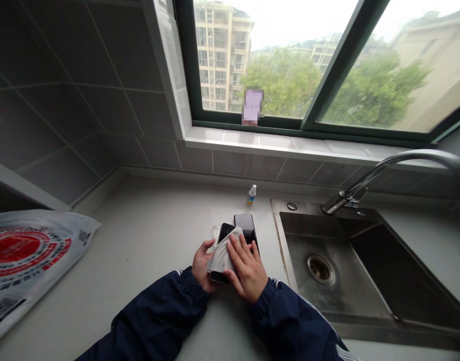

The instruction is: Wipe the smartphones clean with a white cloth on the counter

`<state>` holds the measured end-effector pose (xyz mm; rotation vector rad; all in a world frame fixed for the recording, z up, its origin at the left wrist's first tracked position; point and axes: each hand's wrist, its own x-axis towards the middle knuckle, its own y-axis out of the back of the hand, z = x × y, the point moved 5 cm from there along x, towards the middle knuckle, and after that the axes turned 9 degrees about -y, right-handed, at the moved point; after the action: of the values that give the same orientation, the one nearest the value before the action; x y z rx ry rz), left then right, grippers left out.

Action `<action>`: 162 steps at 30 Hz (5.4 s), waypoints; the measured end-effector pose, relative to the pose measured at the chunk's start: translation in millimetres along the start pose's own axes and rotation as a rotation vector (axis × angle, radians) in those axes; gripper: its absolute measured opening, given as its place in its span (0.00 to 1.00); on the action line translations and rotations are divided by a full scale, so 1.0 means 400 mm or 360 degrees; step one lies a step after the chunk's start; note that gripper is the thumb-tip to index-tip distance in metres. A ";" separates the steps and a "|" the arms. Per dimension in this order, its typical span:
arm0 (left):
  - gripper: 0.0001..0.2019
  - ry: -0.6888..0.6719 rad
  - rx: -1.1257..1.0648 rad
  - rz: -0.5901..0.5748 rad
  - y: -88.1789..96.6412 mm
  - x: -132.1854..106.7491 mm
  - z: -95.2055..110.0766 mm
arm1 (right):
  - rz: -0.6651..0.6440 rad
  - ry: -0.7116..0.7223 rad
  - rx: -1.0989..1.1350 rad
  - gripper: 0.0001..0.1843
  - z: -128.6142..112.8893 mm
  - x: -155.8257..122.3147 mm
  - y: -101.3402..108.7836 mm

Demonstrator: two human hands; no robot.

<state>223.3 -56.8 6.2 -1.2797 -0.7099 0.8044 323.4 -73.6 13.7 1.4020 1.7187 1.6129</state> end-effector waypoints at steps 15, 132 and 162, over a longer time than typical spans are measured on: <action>0.35 -0.0027 0.0099 0.0233 0.001 -0.008 0.003 | 0.0046 0.0152 0.0066 0.33 -0.037 -0.018 0.006; 0.30 -0.0952 0.2807 0.1103 0.028 -0.030 0.151 | 0.0350 -0.0696 0.0797 0.15 0.292 0.050 -0.019; 0.18 -0.0963 0.3174 0.0342 -0.048 0.069 0.084 | 0.0243 -0.0869 0.0509 0.33 0.283 0.034 -0.052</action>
<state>212.9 -17.4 31.0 0.7394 0.0436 1.4294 402.7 -1.1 -29.6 1.9434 1.5999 0.9083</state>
